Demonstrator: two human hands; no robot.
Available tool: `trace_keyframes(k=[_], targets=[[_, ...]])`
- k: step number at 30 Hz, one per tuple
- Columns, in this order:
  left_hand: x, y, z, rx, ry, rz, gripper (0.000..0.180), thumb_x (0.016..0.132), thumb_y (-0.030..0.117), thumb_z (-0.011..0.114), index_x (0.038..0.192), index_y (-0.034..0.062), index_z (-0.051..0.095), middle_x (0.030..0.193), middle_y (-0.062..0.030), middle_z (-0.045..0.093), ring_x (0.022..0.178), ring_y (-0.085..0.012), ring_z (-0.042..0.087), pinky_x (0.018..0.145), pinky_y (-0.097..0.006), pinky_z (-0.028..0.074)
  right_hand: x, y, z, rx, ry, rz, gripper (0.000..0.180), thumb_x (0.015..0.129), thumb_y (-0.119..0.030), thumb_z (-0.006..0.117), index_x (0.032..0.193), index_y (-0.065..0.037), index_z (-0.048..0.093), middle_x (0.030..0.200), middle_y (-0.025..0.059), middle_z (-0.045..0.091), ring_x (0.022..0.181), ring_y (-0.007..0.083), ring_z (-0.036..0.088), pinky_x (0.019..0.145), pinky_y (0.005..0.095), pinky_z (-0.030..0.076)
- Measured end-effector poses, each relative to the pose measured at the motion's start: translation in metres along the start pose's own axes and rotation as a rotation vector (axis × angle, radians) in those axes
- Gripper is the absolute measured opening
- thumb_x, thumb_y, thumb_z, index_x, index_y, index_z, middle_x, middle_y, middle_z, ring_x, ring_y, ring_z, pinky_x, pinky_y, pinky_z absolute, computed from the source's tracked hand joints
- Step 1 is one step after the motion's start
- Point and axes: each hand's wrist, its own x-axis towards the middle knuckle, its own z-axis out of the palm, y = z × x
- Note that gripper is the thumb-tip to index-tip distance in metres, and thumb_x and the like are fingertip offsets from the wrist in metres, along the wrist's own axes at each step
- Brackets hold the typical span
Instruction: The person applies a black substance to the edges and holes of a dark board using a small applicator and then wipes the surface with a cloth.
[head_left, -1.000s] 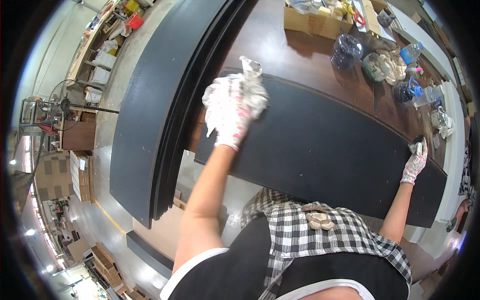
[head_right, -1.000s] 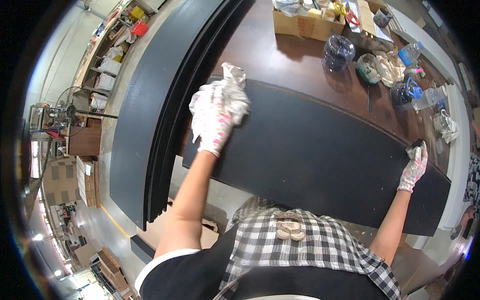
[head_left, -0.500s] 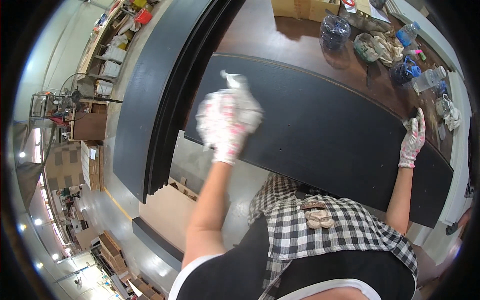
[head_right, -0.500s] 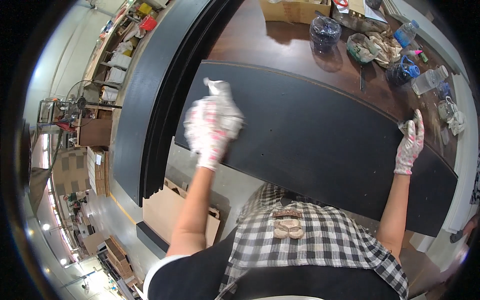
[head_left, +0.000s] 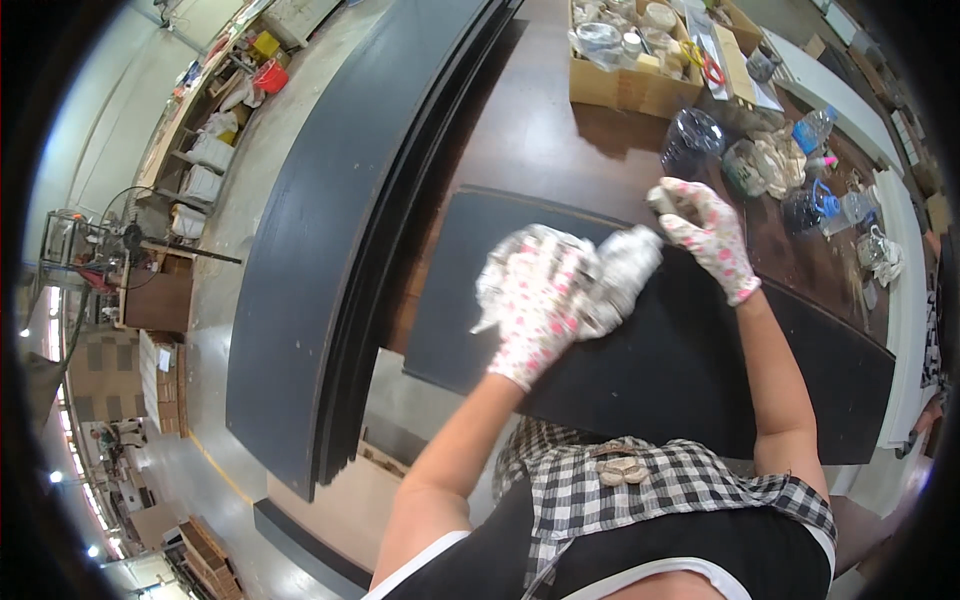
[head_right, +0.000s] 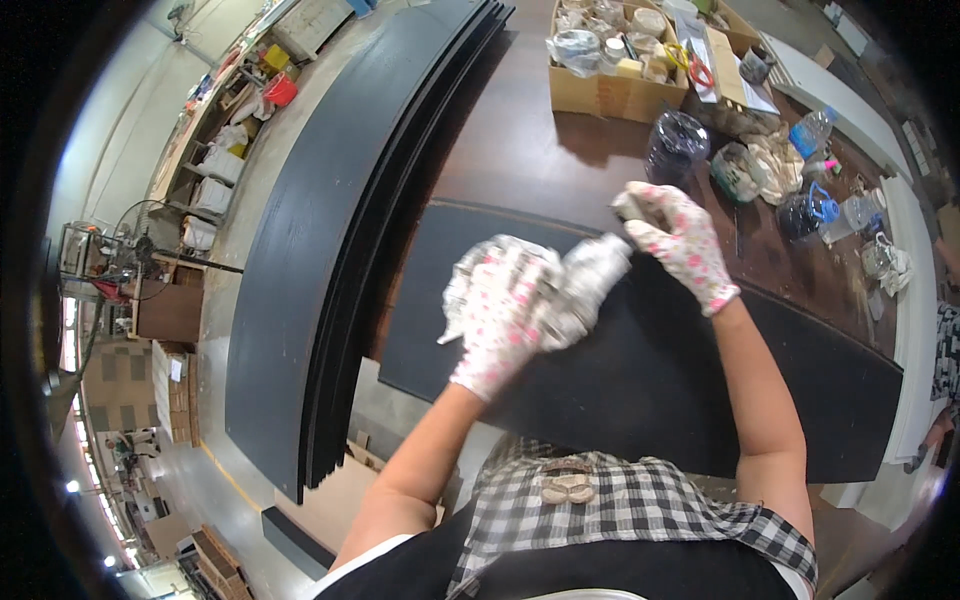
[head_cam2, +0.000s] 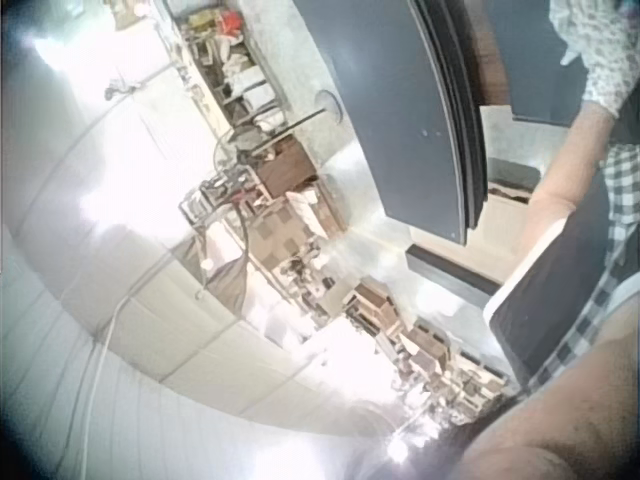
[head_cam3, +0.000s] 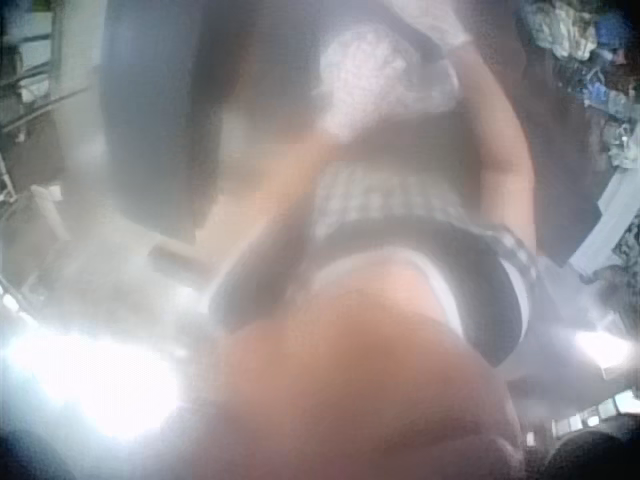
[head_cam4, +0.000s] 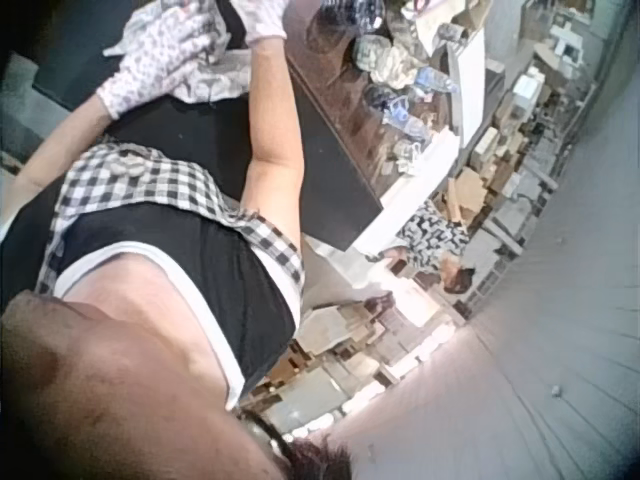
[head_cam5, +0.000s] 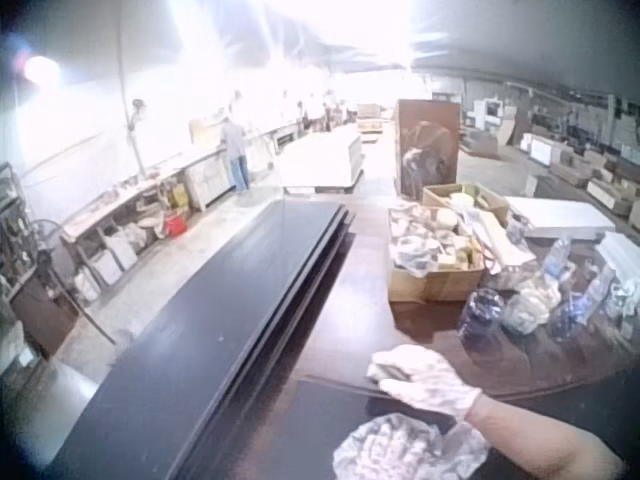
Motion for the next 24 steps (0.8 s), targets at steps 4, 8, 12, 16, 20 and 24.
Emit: trace_keyframes(k=[4,8,12,16,20,24], targets=[[-0.004,0.003,0.005,-0.122,-0.08,0.13,0.057,0.088,0.032,0.063,0.141,0.011,0.054,0.147,-0.0193,0.045,0.14,-0.0422,0.036,0.117,-0.054,0.025,0.069,-0.039,0.085,-0.21,-0.144,-0.206,0.038,0.084,-0.019,0.073,0.12,-0.007,0.066,0.107,0.013,0.067,0.1,0.0296,0.066,0.089,0.0372,0.052],[-0.002,0.005,0.009,-0.242,-0.144,0.126,0.055,0.091,0.031,0.058,0.142,0.0106,0.053,0.147,-0.0192,0.045,0.14,-0.0413,0.037,0.117,-0.053,0.026,0.113,-0.039,0.144,-0.424,-0.263,-0.252,0.039,0.084,-0.029,0.068,0.119,-0.011,0.066,0.105,0.0126,0.064,0.103,0.0342,0.061,0.091,0.0434,0.049],[-0.002,0.004,0.011,-0.272,-0.198,0.104,0.054,0.092,0.032,0.058,0.142,0.0119,0.054,0.149,-0.0172,0.045,0.14,-0.0412,0.037,0.116,-0.055,0.027,0.139,-0.042,0.184,-0.406,-0.392,-0.226,0.031,0.084,-0.028,0.069,0.11,-0.011,0.069,0.099,0.0126,0.064,0.098,0.0334,0.062,0.086,0.0436,0.05],[0.0,0.003,0.012,-0.339,-0.205,0.101,0.056,0.088,0.03,0.062,0.14,0.0111,0.055,0.149,-0.0181,0.044,0.139,-0.0412,0.037,0.115,-0.056,0.028,0.157,-0.047,0.199,-0.536,-0.386,-0.263,0.025,0.085,-0.029,0.069,0.103,-0.011,0.071,0.094,0.0128,0.065,0.093,0.0337,0.063,0.082,0.0441,0.051],[-0.002,0.001,0.017,-0.389,-0.156,0.109,0.058,0.085,0.029,0.063,0.138,0.0094,0.056,0.148,-0.0194,0.044,0.139,-0.0415,0.037,0.115,-0.056,0.028,0.166,-0.055,0.201,-0.651,-0.431,-0.283,0.023,0.087,-0.029,0.068,0.1,-0.011,0.072,0.093,0.0129,0.065,0.092,0.0342,0.064,0.081,0.0442,0.051],[-0.003,0.001,0.02,-0.391,-0.164,0.115,0.056,0.086,0.03,0.061,0.138,0.0093,0.056,0.15,-0.0192,0.043,0.14,-0.0406,0.036,0.116,-0.055,0.027,0.174,-0.057,0.2,-0.704,-0.435,-0.34,0.022,0.085,-0.025,0.07,0.101,-0.01,0.071,0.093,0.0117,0.065,0.091,0.0332,0.063,0.079,0.0435,0.051]])
